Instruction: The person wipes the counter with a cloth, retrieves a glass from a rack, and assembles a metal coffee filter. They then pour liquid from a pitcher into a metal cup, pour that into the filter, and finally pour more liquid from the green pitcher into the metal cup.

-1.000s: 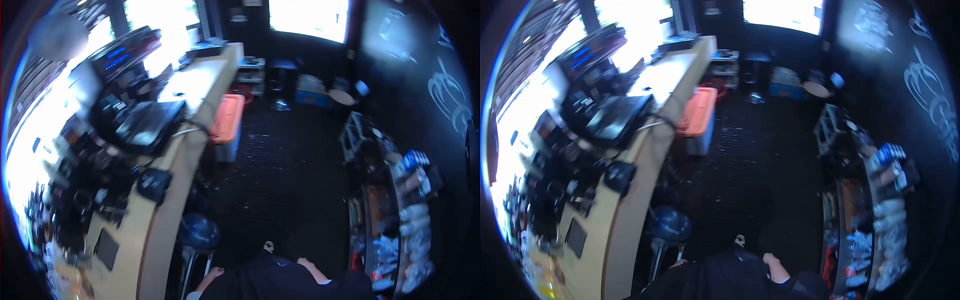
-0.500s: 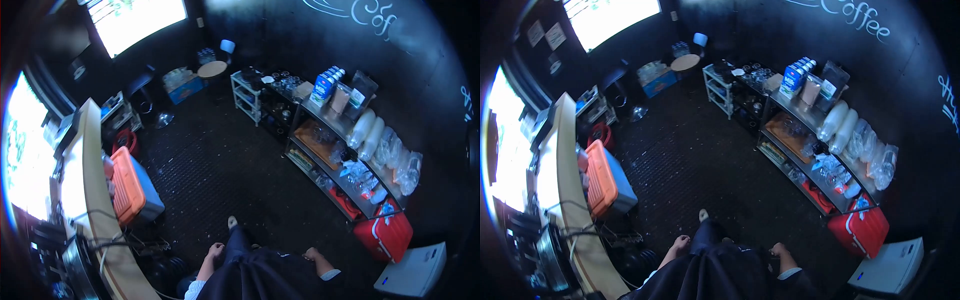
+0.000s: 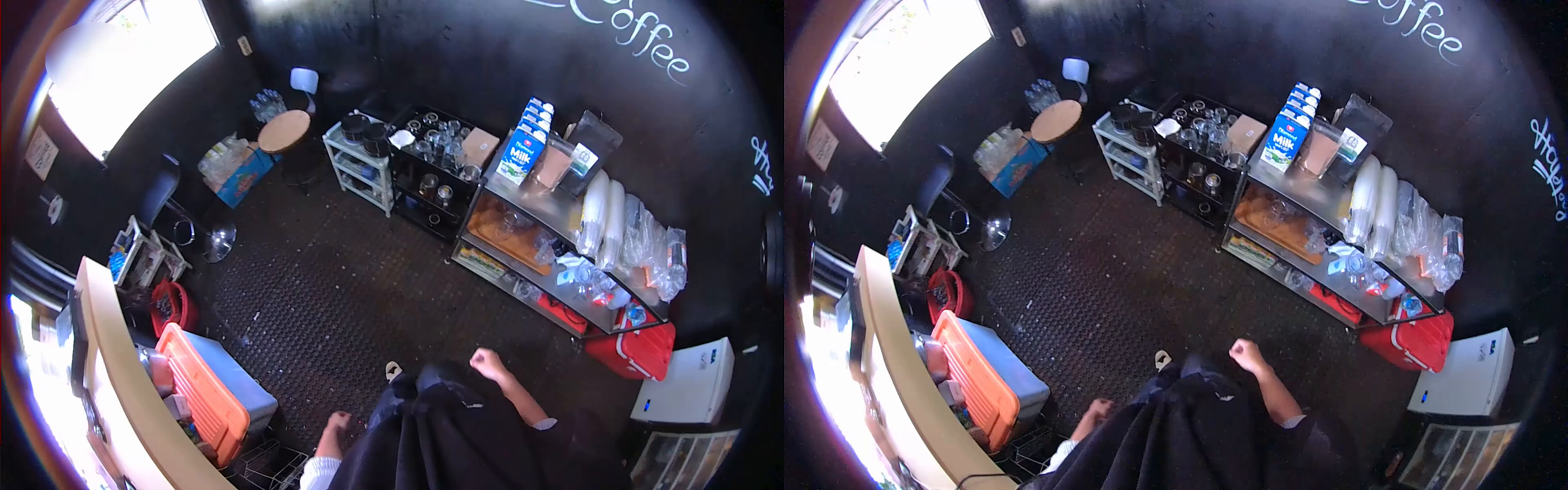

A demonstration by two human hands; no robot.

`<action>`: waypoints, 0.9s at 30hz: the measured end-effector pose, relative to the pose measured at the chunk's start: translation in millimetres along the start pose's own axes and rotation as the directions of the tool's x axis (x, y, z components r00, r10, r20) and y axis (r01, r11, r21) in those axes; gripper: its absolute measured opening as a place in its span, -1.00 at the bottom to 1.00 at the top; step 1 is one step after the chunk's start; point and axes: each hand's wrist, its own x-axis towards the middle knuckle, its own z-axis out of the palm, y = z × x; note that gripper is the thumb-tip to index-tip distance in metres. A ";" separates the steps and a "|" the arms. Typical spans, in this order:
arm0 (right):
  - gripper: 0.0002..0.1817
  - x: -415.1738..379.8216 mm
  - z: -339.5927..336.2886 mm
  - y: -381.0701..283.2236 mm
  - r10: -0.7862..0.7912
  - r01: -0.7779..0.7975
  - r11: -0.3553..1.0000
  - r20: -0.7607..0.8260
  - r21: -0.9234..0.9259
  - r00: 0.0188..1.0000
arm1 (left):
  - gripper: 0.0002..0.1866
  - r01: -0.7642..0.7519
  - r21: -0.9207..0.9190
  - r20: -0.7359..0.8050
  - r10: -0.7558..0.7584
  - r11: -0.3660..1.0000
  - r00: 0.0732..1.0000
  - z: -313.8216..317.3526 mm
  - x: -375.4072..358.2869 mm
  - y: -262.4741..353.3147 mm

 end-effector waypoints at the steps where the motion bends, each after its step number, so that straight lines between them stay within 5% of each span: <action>1: -0.83 13.2 -1.2 -6.4 0.041 -0.041 0.999 -0.022 0.007 0.999 | -0.62 0.017 0.058 0.011 -0.018 0.998 1.000 -14.4 25.3 2.8; 2: -0.83 16.9 -2.8 -8.5 0.081 -0.081 0.996 -0.003 0.029 0.997 | -0.60 0.016 0.185 -0.007 -0.015 0.983 1.000 -37.1 20.8 34.3; 6: -0.78 28.0 -6.2 16.4 0.251 -0.252 0.964 -0.019 -0.080 0.968 | -0.56 -0.217 0.131 -0.071 0.228 0.967 0.971 -81.9 71.8 141.7; 8: -0.79 22.3 0.8 54.3 0.390 -0.360 0.879 0.036 -0.313 0.920 | -0.57 -0.299 0.020 -0.056 0.299 0.954 0.953 -95.1 80.9 207.0; 10: -0.77 19.5 5.0 95.4 0.389 0.096 0.643 0.432 -0.760 0.814 | -0.59 -0.388 0.093 -0.008 0.390 0.917 0.921 -99.4 111.9 255.1; 11: -0.77 21.8 11.8 107.8 0.374 0.092 0.656 0.428 -0.750 0.823 | -0.59 -0.396 0.112 -0.016 0.400 0.912 0.916 -103.8 111.9 282.7; 12: -0.78 26.2 15.8 118.0 0.342 -0.157 0.874 0.352 -0.460 0.871 | -0.60 -0.405 0.138 0.011 0.408 0.904 0.913 -106.4 105.7 314.4; 13: -0.79 28.8 19.9 125.7 0.344 -0.339 0.938 0.270 -0.066 0.899 | -0.62 -0.411 0.163 0.041 0.410 0.897 0.911 -112.3 108.0 341.4; 14: -0.80 23.5 29.3 132.0 0.387 -0.438 0.826 0.207 0.356 0.898 | -0.62 -0.407 0.179 0.043 0.407 0.896 0.913 -123.4 112.4 365.9; 15: -0.81 20.9 28.7 112.3 0.460 -0.433 0.554 0.172 0.711 0.871 | -0.62 -0.398 0.202 0.144 0.375 0.895 0.916 -129.2 120.6 384.6; 16: -0.82 56.3 19.4 100.4 0.458 -0.486 0.874 0.360 -0.012 0.813 | -0.62 -0.395 0.219 0.245 0.342 0.892 0.907 -132.3 129.7 403.6; 17: -0.84 107.4 7.4 90.2 0.561 -0.113 0.713 0.466 -0.692 0.684 | -0.62 -0.393 0.226 0.252 0.336 0.891 0.907 -138.6 140.2 422.1; 19: -0.84 151.5 -7.9 58.2 0.039 0.163 0.682 0.258 -0.713 0.965 | -0.61 -0.546 0.366 0.267 0.477 0.754 0.838 -160.5 156.2 463.8; 20: -0.83 183.6 -17.2 29.9 0.422 -0.412 0.878 -0.013 -0.242 0.907 | -0.62 -0.569 0.314 0.194 0.536 0.760 0.822 -169.4 157.8 482.9; 21: -0.75 204.6 -27.3 -3.4 0.500 -0.491 0.866 -0.115 0.099 0.859 | -0.64 -0.592 0.263 0.119 0.583 0.762 0.804 -178.2 156.4 499.4; 27: -0.77 318.4 -84.7 -132.2 0.286 -0.279 0.958 -0.198 0.064 0.937 | -0.71 -0.673 -0.016 0.148 0.667 0.740 0.730 -205.6 165.6 601.9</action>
